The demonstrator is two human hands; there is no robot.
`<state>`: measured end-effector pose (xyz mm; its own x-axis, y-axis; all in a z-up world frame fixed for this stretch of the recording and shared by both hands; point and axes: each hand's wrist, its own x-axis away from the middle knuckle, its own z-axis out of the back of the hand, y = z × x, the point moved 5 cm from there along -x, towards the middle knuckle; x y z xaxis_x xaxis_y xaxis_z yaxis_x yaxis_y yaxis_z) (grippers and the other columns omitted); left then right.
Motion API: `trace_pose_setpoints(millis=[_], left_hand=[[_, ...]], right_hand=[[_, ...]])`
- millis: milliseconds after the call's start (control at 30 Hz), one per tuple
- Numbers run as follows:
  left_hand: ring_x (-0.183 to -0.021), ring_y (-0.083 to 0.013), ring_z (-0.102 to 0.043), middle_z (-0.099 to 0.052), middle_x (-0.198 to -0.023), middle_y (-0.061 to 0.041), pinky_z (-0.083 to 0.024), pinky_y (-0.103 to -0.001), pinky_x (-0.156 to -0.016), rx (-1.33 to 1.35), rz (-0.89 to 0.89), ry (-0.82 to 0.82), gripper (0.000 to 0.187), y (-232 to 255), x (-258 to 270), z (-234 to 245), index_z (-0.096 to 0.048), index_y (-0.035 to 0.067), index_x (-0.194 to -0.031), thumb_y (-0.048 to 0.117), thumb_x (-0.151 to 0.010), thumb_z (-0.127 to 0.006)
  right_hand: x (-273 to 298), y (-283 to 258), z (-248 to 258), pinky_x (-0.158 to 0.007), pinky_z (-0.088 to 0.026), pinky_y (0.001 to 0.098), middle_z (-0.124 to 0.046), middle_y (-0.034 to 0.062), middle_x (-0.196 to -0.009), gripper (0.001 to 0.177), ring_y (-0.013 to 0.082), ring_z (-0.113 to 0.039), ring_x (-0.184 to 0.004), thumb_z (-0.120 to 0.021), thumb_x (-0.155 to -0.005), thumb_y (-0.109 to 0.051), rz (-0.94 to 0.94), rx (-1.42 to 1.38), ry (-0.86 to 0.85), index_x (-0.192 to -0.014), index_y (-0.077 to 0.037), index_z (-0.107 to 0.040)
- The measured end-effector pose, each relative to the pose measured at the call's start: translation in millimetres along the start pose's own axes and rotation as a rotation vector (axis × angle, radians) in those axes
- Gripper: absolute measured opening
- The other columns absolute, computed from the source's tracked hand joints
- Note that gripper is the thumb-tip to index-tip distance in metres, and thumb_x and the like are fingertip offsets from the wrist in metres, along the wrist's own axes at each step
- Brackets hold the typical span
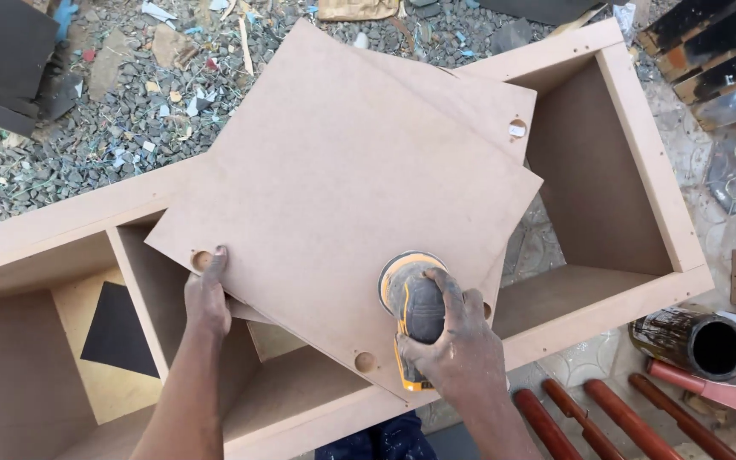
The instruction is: The person uses a yellow and black electric orbital sander to smooth the surfaces of a light-colored wooden cabinet. They sand the interior shelves, the front edges, and the side panels of the cabinet while kneeling on the floor.
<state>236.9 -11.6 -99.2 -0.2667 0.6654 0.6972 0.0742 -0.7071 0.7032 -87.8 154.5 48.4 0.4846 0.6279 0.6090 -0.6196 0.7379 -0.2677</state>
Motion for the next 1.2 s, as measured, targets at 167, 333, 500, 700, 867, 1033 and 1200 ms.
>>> trace_pose_setpoints(millis=[167,333,500,700,867,1033,1200], left_hand=[[-0.127,-0.048,-0.054,-0.044,-0.144,-0.036,-0.051,-0.055,-0.099,-0.313,0.154,0.132,0.101,-24,56,-7,-0.02,-0.009,-0.15,0.06,-0.088,-0.061],[-0.158,-0.0342,-0.009,-0.011,-0.171,-0.017,-0.005,-0.052,-0.126,0.217,0.449,-0.198,0.093,-89,128,-78,-0.011,0.011,-0.163,0.057,-0.09,-0.046],[-0.149,-0.0355,-0.037,-0.038,-0.163,-0.018,-0.028,-0.054,-0.126,0.372,0.387,0.01,0.072,-79,135,-93,-0.035,0.009,-0.159,0.043,-0.099,-0.058],[-0.144,-0.0357,-0.047,-0.045,-0.158,-0.024,-0.031,-0.048,-0.122,0.329,0.277,-0.02,0.07,-89,56,-103,-0.041,0.002,-0.152,0.043,-0.096,-0.053],[-0.127,-0.0319,-0.062,-0.057,-0.141,-0.02,-0.05,-0.047,-0.114,0.381,0.195,-0.07,0.052,-37,40,-139,-0.045,-0.003,-0.143,0.028,-0.103,-0.049],[-0.118,-0.0282,-0.07,-0.064,-0.131,-0.016,-0.059,-0.043,-0.11,0.345,0.214,-0.018,0.049,-30,41,-147,-0.05,-0.005,-0.138,0.025,-0.1,-0.057],[-0.11,-0.0388,-0.071,-0.059,-0.123,-0.021,-0.065,-0.044,-0.097,-0.208,0.135,-0.097,0.052,-43,81,-153,-0.047,-0.005,-0.126,0.041,-0.102,-0.055]], right_hand=[[-13,-17,2,-0.075,-0.063,0.0415,-0.05,0.0077,-0.112,0.097,0.0274,-0.067,-0.095,-0.082,-0.074,-0.043,-0.028,0.024,0.029,-0.156,-0.041,-0.03],[-23,-17,0,-0.08,-0.064,0.0381,-0.044,0.0114,-0.126,0.117,0.0258,-0.07,-0.094,-0.084,-0.075,-0.041,-0.113,0.133,-0.069,-0.164,-0.036,-0.009],[-4,11,24,-0.09,-0.059,0.0611,-0.048,0.0156,-0.126,0.103,0.0519,-0.066,-0.111,-0.082,-0.066,-0.034,-0.117,-0.178,0.001,-0.156,-0.038,-0.032],[34,87,9,-0.074,-0.071,0.0379,-0.045,0.0118,-0.127,0.117,0.0241,-0.066,-0.107,-0.091,-0.063,-0.027,-0.135,-0.245,0.046,-0.156,-0.03,-0.021],[50,116,-6,-0.081,-0.067,0.0382,-0.046,0.0093,-0.13,0.119,0.0232,-0.067,-0.105,-0.095,-0.058,-0.022,-0.172,-0.336,0.08,-0.152,-0.029,-0.024],[62,119,-8,-0.087,-0.061,0.0406,-0.047,0.0107,-0.133,0.116,0.0245,-0.062,-0.114,-0.095,-0.055,-0.021,-0.125,-0.403,0.187,-0.149,-0.022,-0.027],[76,139,-22,-0.088,-0.061,0.039,-0.044,0.0055,-0.135,0.11,0.0213,-0.062,-0.112,-0.09,-0.058,-0.017,-0.291,-0.52,0.116,-0.147,-0.029,-0.026]])
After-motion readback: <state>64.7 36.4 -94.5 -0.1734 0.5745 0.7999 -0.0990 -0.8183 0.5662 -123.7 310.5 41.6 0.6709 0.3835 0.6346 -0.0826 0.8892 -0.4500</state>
